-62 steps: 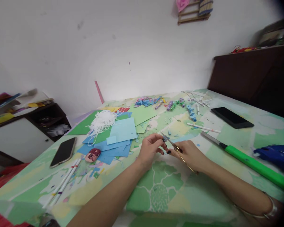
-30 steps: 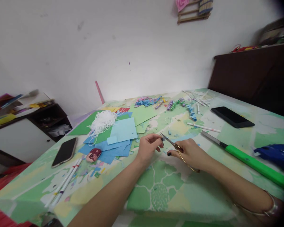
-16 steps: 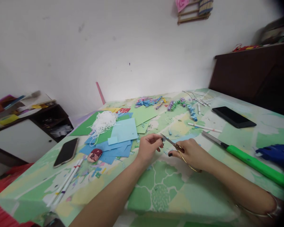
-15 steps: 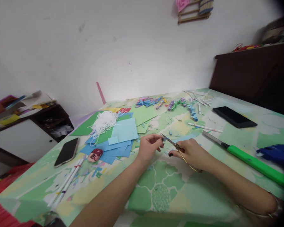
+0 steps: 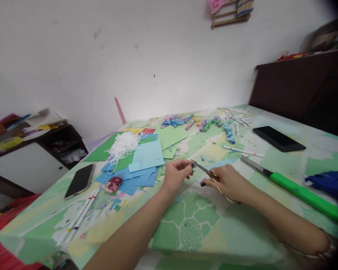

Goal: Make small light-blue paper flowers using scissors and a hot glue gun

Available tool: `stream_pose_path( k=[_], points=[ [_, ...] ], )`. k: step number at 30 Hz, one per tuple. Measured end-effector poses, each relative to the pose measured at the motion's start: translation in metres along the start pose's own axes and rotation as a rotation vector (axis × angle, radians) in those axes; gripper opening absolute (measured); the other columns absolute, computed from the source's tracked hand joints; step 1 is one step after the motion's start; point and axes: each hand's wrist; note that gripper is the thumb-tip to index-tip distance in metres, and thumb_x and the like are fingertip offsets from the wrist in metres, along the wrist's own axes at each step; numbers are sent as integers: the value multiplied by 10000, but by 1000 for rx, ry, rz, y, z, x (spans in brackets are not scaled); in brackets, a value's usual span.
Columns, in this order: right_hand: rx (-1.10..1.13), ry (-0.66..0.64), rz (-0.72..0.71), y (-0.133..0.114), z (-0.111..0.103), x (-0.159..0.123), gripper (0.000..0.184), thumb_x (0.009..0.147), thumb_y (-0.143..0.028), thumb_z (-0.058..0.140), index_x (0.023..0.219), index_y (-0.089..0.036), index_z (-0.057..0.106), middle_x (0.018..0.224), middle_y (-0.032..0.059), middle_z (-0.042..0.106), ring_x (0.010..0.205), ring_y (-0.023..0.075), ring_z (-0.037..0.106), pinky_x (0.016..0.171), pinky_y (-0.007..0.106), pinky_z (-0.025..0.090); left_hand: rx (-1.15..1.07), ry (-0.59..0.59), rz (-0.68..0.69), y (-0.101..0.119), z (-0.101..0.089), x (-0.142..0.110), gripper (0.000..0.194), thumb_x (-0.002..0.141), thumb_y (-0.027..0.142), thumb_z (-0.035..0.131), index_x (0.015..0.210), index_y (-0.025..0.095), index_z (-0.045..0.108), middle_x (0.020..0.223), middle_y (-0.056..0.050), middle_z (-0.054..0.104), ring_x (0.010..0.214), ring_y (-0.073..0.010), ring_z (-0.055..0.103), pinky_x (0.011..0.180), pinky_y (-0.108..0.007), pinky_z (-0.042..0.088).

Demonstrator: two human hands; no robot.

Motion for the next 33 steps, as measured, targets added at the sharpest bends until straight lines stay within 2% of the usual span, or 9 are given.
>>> stream_pose_path(
  k=[26, 33],
  points=[
    [-49, -7, -2, 2, 0, -1, 448, 742, -545, 508, 498, -179, 429, 422, -15, 441, 418, 96, 327, 448, 220, 215, 10, 2, -22, 0, 0, 0, 109, 634, 174, 576, 694, 118, 648, 491, 3, 558, 455, -79, 470, 464, -202, 386],
    [-93, 31, 76, 4, -4, 5, 442, 773, -522, 465, 493, -181, 445, 442, 14, 501, 435, 120, 419, 448, 228, 220, -22, 9, -75, 2, -1, 2, 117, 634, 209, 601, 668, 109, 652, 507, -14, 576, 472, -86, 494, 471, -206, 392]
  ],
)
Point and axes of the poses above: each hand's wrist, its own x-axis towards the middle knuckle, its own z-axis out of the palm, y = z × x
